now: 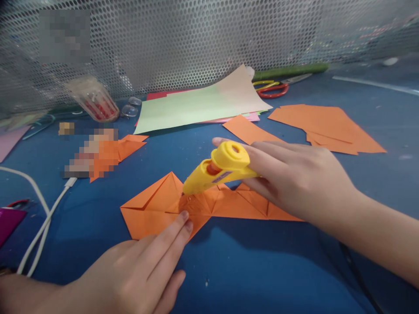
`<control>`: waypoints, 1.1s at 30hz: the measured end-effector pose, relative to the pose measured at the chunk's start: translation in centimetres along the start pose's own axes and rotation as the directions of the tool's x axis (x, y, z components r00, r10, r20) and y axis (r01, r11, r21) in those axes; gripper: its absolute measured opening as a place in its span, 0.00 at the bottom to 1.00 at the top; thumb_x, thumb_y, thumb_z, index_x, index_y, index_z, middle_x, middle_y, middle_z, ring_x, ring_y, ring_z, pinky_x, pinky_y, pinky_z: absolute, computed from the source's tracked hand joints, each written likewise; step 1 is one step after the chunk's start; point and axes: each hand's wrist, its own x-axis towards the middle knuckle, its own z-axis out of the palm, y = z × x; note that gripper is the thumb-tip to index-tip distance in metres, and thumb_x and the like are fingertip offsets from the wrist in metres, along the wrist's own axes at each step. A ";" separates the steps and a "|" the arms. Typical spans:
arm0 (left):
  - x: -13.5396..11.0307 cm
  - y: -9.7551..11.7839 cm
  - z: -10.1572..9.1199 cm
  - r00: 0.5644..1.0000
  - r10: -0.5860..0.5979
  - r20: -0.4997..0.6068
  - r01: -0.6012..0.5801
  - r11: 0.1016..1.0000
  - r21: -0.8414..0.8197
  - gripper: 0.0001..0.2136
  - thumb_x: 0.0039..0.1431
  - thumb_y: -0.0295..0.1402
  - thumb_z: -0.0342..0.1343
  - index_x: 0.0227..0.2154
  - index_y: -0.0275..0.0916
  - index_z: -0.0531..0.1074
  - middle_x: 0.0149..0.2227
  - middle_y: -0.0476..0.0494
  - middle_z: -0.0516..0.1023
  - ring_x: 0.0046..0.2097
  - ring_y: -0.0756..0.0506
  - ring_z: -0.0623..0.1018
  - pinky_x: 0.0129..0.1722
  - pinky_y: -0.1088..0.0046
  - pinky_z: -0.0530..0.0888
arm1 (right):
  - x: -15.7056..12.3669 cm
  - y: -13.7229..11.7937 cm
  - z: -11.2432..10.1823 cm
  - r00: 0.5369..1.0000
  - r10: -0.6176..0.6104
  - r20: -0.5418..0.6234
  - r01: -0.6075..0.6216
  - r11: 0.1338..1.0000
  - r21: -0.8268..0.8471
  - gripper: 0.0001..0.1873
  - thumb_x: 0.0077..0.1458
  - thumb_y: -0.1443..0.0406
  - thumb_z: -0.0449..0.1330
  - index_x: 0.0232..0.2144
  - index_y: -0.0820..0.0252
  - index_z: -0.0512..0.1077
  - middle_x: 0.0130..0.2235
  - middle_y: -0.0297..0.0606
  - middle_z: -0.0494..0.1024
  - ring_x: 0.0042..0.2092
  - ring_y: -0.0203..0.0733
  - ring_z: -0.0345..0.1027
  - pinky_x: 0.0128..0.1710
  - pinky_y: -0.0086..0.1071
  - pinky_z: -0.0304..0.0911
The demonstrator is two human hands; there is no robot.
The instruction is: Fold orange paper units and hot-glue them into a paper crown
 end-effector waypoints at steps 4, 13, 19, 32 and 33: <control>-0.1 -0.1 0.0 1.000 -0.002 0.001 0.002 1.000 0.005 0.24 0.75 0.23 0.37 0.49 0.21 0.81 0.49 0.28 0.85 0.28 0.46 0.86 0.27 0.76 0.83 | 0.1 -0.2 -0.1 1.000 0.003 -0.006 -0.003 1.000 -0.008 0.17 0.77 0.60 0.49 0.63 0.56 0.64 0.37 0.33 0.86 0.29 0.36 0.72 0.24 0.30 0.58; 0.1 0.1 0.2 1.000 -0.014 -0.007 0.014 1.000 -0.003 0.24 0.75 0.23 0.37 0.47 0.23 0.82 0.50 0.30 0.85 0.28 0.46 0.86 0.24 0.76 0.82 | 0.2 0.0 0.1 1.000 -0.003 -0.018 0.003 1.000 -0.015 0.19 0.77 0.61 0.49 0.65 0.57 0.63 0.32 0.31 0.83 0.30 0.36 0.73 0.22 0.31 0.56; 0.0 0.0 0.1 1.000 -0.004 -0.011 0.004 1.000 -0.006 0.24 0.75 0.23 0.37 0.47 0.22 0.82 0.49 0.29 0.85 0.28 0.46 0.86 0.25 0.77 0.83 | 0.2 0.0 -0.4 1.000 -0.017 -0.021 0.017 1.000 -0.023 0.17 0.77 0.62 0.49 0.62 0.57 0.65 0.31 0.30 0.82 0.30 0.36 0.73 0.23 0.30 0.56; 0.0 -0.1 0.2 1.000 -0.008 -0.019 0.008 1.000 -0.011 0.24 0.75 0.23 0.36 0.47 0.22 0.81 0.49 0.29 0.85 0.29 0.45 0.87 0.22 0.76 0.82 | 0.1 0.2 0.3 0.999 0.044 -0.012 -0.044 0.999 0.003 0.18 0.78 0.58 0.42 0.38 0.55 0.67 0.27 0.32 0.77 0.21 0.35 0.62 0.20 0.28 0.57; 0.0 -0.1 0.2 1.000 -0.009 -0.018 0.008 1.000 -0.013 0.24 0.75 0.23 0.37 0.47 0.22 0.81 0.49 0.30 0.85 0.29 0.45 0.87 0.22 0.76 0.82 | 0.1 0.1 0.3 0.999 0.047 -0.005 -0.047 0.999 0.016 0.18 0.78 0.58 0.42 0.39 0.55 0.67 0.27 0.32 0.78 0.21 0.35 0.63 0.20 0.28 0.57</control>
